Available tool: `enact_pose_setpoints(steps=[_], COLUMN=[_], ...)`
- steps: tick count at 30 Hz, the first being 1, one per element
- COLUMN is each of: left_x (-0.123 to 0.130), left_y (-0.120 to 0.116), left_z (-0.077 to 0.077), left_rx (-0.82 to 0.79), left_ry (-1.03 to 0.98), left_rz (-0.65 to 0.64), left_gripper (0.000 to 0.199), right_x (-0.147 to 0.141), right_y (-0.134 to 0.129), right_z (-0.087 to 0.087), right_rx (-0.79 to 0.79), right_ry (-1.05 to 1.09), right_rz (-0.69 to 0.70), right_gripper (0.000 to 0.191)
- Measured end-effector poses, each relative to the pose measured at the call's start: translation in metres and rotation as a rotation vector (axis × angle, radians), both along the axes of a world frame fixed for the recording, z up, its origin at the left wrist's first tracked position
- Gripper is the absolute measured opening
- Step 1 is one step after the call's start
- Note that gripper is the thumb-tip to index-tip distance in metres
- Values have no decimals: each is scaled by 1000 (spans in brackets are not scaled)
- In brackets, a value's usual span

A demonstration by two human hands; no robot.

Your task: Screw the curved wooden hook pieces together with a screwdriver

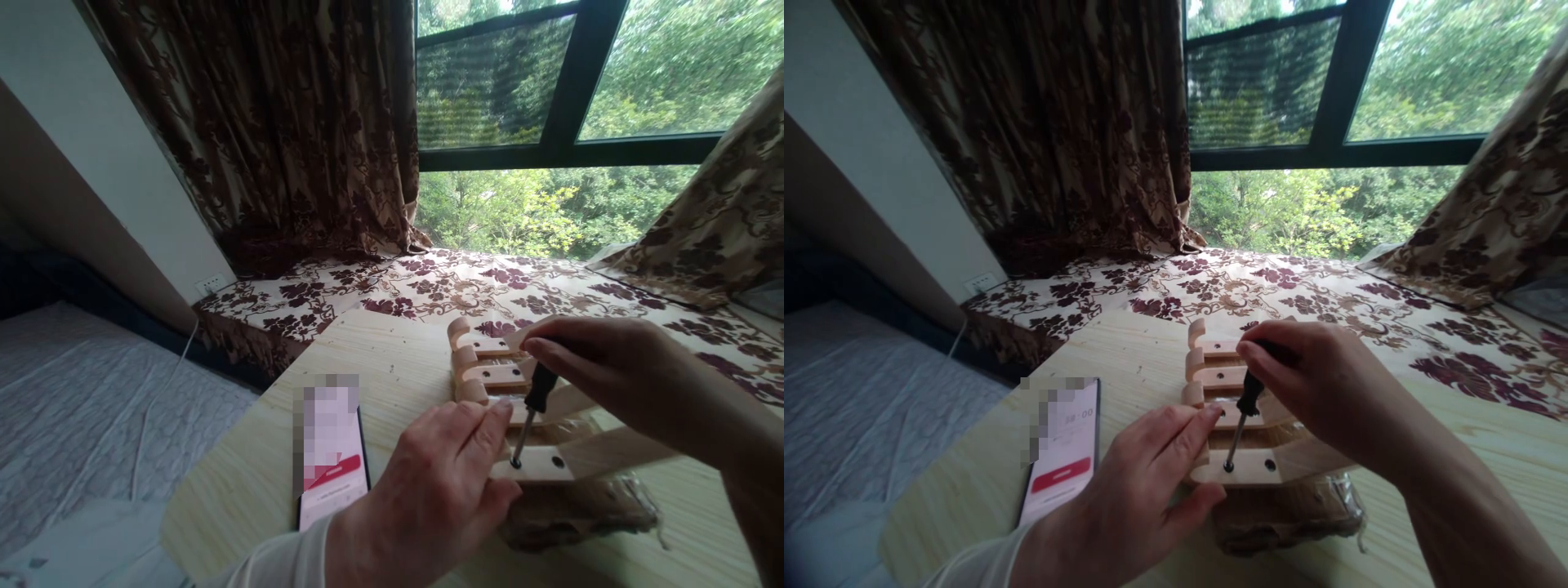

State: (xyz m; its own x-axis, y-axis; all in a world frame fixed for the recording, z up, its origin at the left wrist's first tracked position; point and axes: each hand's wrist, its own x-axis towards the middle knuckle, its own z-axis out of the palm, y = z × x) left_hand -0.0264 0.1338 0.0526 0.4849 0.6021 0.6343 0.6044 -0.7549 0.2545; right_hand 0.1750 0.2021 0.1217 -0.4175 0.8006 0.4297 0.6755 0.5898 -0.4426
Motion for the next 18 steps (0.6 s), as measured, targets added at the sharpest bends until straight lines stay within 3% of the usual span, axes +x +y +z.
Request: enact_pose_setpoints(steps=[8, 15, 18], left_x=[0, 0, 0], left_y=[0, -1, -1], left_z=[-2, 0, 0], left_rx=[-9, -12, -16], left_ry=[-15, 3, 3], left_rz=[-16, -6, -3], left_gripper=[56, 57, 57], right_x=[-2, -1, 1], right_y=[-22, 6, 6], right_z=[12, -3, -5], right_rx=[54, -27, -33], right_ry=[0, -74, -58], right_rz=[221, -31, -36], right_gripper=[27, 40, 40])
